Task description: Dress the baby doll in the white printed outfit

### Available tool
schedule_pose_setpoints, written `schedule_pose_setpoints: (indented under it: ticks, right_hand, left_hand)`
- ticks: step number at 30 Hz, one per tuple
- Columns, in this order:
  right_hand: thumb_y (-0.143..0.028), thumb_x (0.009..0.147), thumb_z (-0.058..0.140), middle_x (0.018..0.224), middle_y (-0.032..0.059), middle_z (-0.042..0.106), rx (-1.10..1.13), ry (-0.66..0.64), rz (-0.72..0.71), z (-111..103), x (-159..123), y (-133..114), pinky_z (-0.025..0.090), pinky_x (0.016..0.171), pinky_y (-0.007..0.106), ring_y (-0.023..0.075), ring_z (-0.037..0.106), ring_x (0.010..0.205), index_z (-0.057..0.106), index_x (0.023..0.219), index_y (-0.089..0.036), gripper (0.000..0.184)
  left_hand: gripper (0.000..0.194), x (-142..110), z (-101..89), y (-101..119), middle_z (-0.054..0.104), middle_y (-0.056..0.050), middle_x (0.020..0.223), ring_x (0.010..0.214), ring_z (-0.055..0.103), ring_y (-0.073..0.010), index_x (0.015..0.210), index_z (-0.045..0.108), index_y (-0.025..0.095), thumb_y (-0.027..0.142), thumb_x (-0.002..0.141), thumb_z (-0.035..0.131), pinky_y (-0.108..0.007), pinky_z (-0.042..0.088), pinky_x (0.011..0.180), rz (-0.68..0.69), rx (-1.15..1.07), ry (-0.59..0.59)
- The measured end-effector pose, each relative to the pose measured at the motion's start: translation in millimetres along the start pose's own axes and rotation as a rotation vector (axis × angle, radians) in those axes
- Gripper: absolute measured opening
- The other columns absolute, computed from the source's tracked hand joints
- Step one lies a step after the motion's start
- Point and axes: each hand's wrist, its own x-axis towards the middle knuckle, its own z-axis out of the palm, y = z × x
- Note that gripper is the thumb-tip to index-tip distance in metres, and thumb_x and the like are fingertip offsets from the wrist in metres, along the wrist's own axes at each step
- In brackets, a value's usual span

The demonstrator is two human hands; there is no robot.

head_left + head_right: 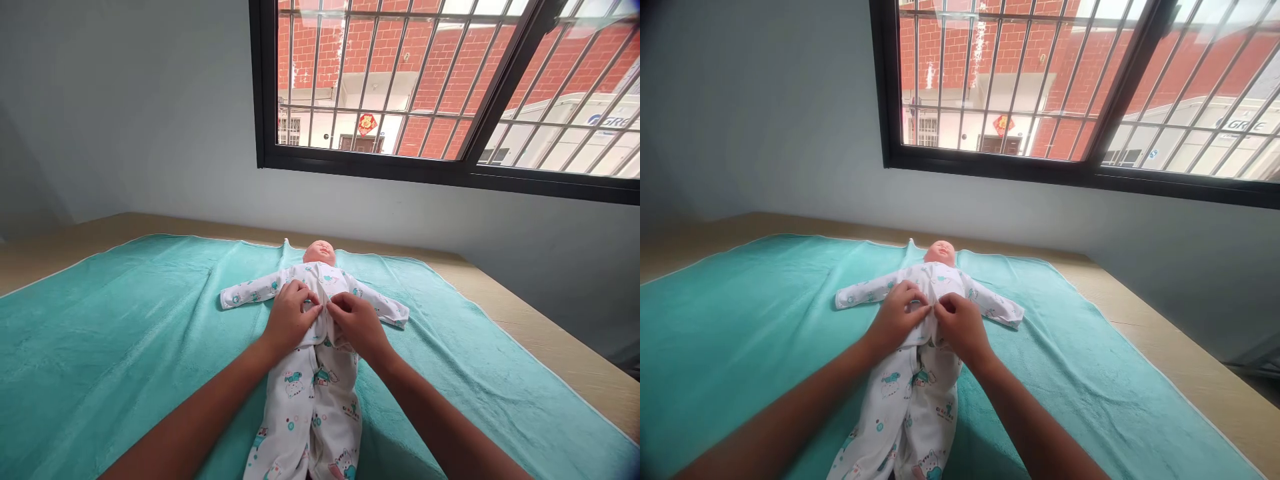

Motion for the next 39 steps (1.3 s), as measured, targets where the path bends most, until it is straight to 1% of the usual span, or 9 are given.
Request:
schedule_pose_setpoints:
  ticks: [4, 6, 9, 15, 18, 22, 29, 35, 39]
  right_hand:
    - [-0.041, 0.074, 0.072, 0.056, -0.0035, 0.055, 0.487, -0.078, 0.218, -2, 4, 4, 0.033, 0.048, 0.022, 0.0105, 0.046, 0.05, 0.065, 0.075, -0.018, 0.024]
    - [-0.041, 0.071, 0.076, 0.055, -0.004, 0.054, 0.59, -0.081, 0.235, -1, 3, 8, 0.032, 0.047, 0.021, 0.0087, 0.045, 0.049, 0.068, 0.078, -0.017, 0.026]
    - [-0.04, 0.069, 0.08, 0.061, -0.0023, 0.059, 0.655, -0.064, 0.206, 3, 2, 16, 0.037, 0.05, 0.021, 0.0081, 0.048, 0.053, 0.071, 0.082, -0.016, 0.029]
    - [-0.042, 0.07, 0.08, 0.065, -0.0006, 0.063, 0.65, 0.035, 0.201, 9, -2, 25, 0.04, 0.053, 0.021, 0.0097, 0.051, 0.057, 0.075, 0.09, -0.017, 0.032]
    - [-0.042, 0.072, 0.08, 0.065, -0.0003, 0.063, 0.641, 0.04, 0.194, 10, -4, 26, 0.041, 0.056, 0.021, 0.0095, 0.052, 0.059, 0.076, 0.091, -0.017, 0.032]
    - [-0.041, 0.073, 0.079, 0.066, -0.0004, 0.063, 0.674, 0.027, 0.213, 9, -3, 27, 0.042, 0.057, 0.021, 0.0092, 0.051, 0.059, 0.076, 0.096, -0.018, 0.033]
    - [-0.036, 0.076, 0.077, 0.073, 0.0015, 0.068, 0.747, -0.042, 0.205, 4, -1, 23, 0.045, 0.058, 0.02, 0.0097, 0.056, 0.063, 0.077, 0.095, -0.019, 0.026]
    - [-0.042, 0.075, 0.078, 0.067, 0.0001, 0.066, 0.578, -0.025, 0.165, 8, 0, 21, 0.043, 0.054, 0.021, 0.0098, 0.054, 0.058, 0.072, 0.093, -0.018, 0.03]
    - [-0.039, 0.077, 0.075, 0.059, -0.0051, 0.054, 0.515, 0.016, 0.091, 14, -4, 21, 0.034, 0.048, 0.02, 0.0078, 0.045, 0.052, 0.069, 0.09, -0.019, 0.025]
  left_hand:
    - [0.011, 1, -3.1, 6, 0.061, -0.004, 0.09, 0.096, 0.05, -0.0226, 0.077, 0.064, 0.019, 0.023, 0.086, 0.06, -0.037, 0.04, 0.087, 0.009, -0.065, 0.034]
    - [0.012, 3, -4.9, 11, 0.063, -0.003, 0.087, 0.091, 0.053, -0.0207, 0.078, 0.064, 0.019, 0.025, 0.087, 0.059, -0.034, 0.042, 0.083, -0.061, -0.185, 0.02]
    - [0.015, 7, -6.5, 19, 0.064, -0.001, 0.079, 0.077, 0.057, -0.0168, 0.077, 0.063, 0.018, 0.029, 0.086, 0.058, -0.03, 0.044, 0.073, -0.202, -0.365, -0.049]
    - [0.016, 19, -7.7, 21, 0.064, 0.001, 0.074, 0.072, 0.056, -0.0147, 0.079, 0.066, 0.017, 0.03, 0.084, 0.06, -0.026, 0.043, 0.067, -0.232, -0.433, -0.166]
    - [0.014, 23, -7.3, 19, 0.065, 0.001, 0.072, 0.071, 0.057, -0.0145, 0.078, 0.066, 0.016, 0.029, 0.082, 0.061, -0.026, 0.043, 0.066, -0.228, -0.415, -0.212]
    - [0.01, 22, -5.3, 18, 0.064, 0.003, 0.07, 0.069, 0.057, -0.014, 0.075, 0.063, 0.018, 0.026, 0.081, 0.061, -0.026, 0.043, 0.065, -0.209, -0.342, -0.172]
    - [0.008, 20, -4.0, 16, 0.066, 0.003, 0.074, 0.072, 0.061, -0.0137, 0.079, 0.062, 0.019, 0.026, 0.083, 0.061, -0.024, 0.045, 0.066, -0.215, -0.411, -0.151]
    - [0.012, 18, -3.7, 18, 0.065, 0.004, 0.072, 0.07, 0.06, -0.0134, 0.079, 0.059, 0.02, 0.032, 0.084, 0.061, -0.024, 0.044, 0.066, -0.21, -0.403, -0.156]
    - [0.015, 15, -1.3, 21, 0.062, 0.004, 0.071, 0.069, 0.058, -0.0143, 0.075, 0.055, 0.021, 0.032, 0.082, 0.063, -0.026, 0.043, 0.064, -0.253, -0.345, -0.138]
